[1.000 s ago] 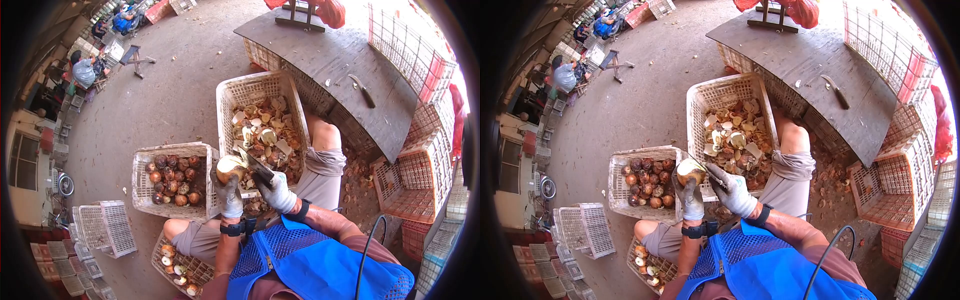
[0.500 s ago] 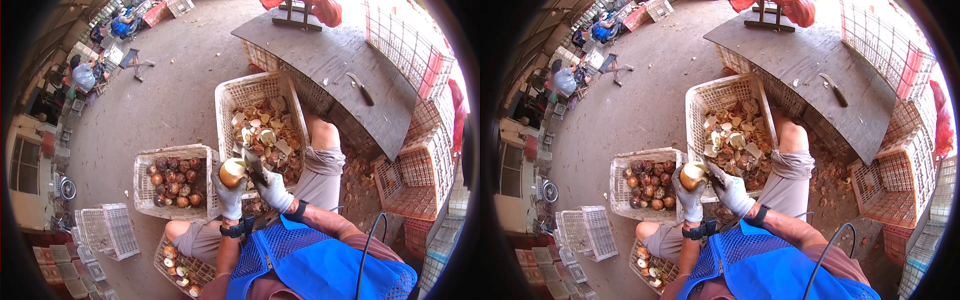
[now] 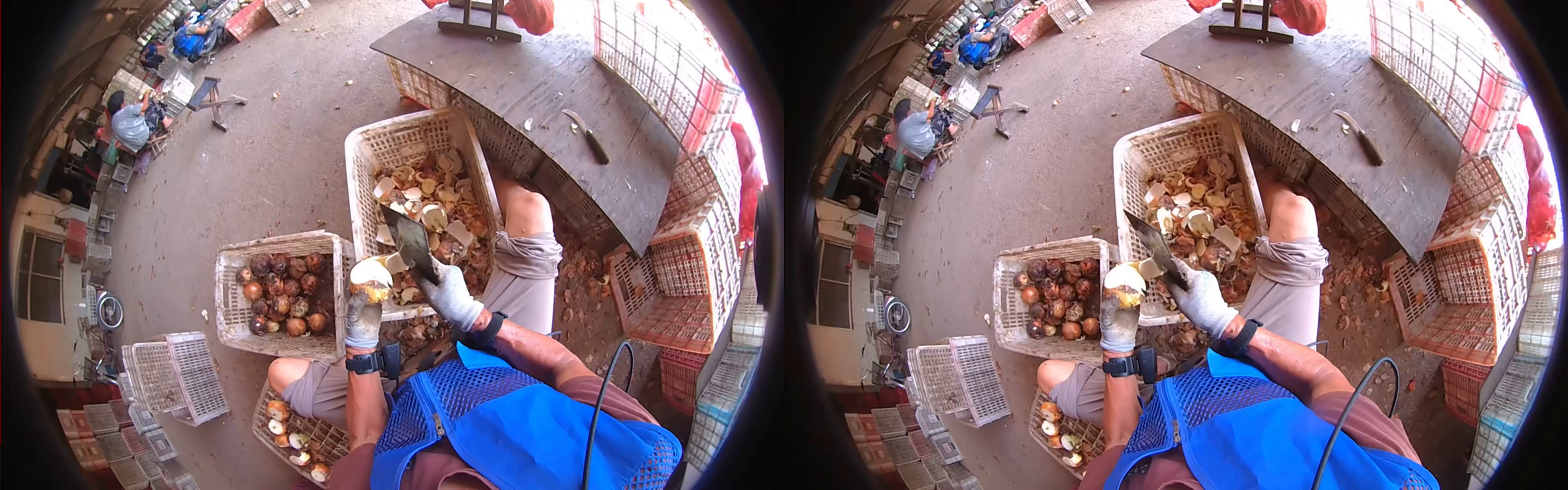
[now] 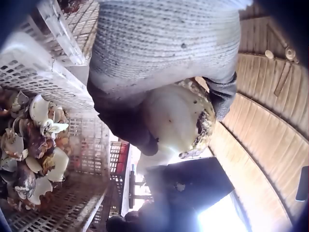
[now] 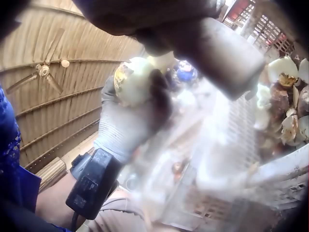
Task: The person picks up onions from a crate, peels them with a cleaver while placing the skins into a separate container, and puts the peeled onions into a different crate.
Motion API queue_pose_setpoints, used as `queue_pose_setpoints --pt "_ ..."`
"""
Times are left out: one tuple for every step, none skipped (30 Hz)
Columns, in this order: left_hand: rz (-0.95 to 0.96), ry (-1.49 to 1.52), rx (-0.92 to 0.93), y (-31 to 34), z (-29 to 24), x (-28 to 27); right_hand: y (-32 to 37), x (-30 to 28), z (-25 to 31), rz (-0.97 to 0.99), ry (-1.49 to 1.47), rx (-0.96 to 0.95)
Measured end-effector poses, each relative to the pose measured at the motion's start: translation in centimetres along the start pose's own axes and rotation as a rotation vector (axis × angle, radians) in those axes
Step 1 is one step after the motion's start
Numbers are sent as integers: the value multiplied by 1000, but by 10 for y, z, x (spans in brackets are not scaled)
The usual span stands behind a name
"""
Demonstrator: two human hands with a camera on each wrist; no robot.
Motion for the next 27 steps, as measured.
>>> queue_pose_setpoints --pt "-21 28 -4 -2 3 -4 1 -4 10 -16 20 -39" --pt "-43 56 -9 -3 7 -8 2 -9 22 -33 40 -77" --pt "-65 83 -14 -4 9 -12 4 -11 30 -49 60 -114" --pt "-67 83 -20 -5 11 -14 5 -10 29 -41 63 -111" --pt "-69 83 -26 -6 13 -17 6 -10 27 -34 66 -108" --pt "-71 84 -32 -7 13 -13 7 -9 26 -26 70 -105" --pt "-57 42 -15 -7 12 -9 9 -11 27 -35 70 -121" --pt "-43 -1 2 -6 11 -4 11 -12 30 -45 69 -138" --pt "-29 -43 20 -6 9 4 13 -13 31 -53 69 -155" --pt "-4 -65 35 -4 7 14 14 -11 29 -45 67 -162" --pt "22 -88 50 -3 5 25 14 -9 25 -38 65 -169" --pt "48 -111 65 -2 3 32 14 -8 24 -31 64 -177" --pt "48 -115 57 0 3 33 14 -7 23 -17 84 -163" --pt "48 -118 49 2 3 33 13 -6 24 -5 104 -151" --pt "49 -122 41 4 4 33 12 -5 24 8 124 -138" --pt "45 -128 28 6 5 30 11 -5 22 23 148 -129" --pt "41 -134 15 7 7 25 9 -5 20 39 172 -120" --pt "37 -141 2 8 9 20 9 -3 18 55 195 -111" --pt "22 -139 2 7 10 14 9 -3 16 29 154 -115" --pt "8 -137 3 6 12 6 9 -2 13 3 113 -120" --pt "-6 -134 4 4 15 -1 8 -4 16 -23 73 -126" --pt "-8 -91 -6 4 16 -9 6 -2 11 62 20 -31" --pt "-11 -48 -16 5 17 -19 6 -3 8 146 -34 66" --pt "3 -26 -28 5 15 -13 6 0 5 230 -87 162" --pt "18 -3 -40 6 14 -8 6 -1 7 186 -46 76" --pt "49 -1 -54 4 12 0 6 1 5 142 -5 -11" --pt "81 1 -68 4 9 14 7 2 7 98 36 -97"
Point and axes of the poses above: each hand's wrist, its own y-axis away from the middle knuckle, its own x-axis out of the palm, z = x × y, the point moved 8 cm from there along -y, towards the middle knuckle, and after that the axes turned 3 degrees about x, right-handed, at the moved point
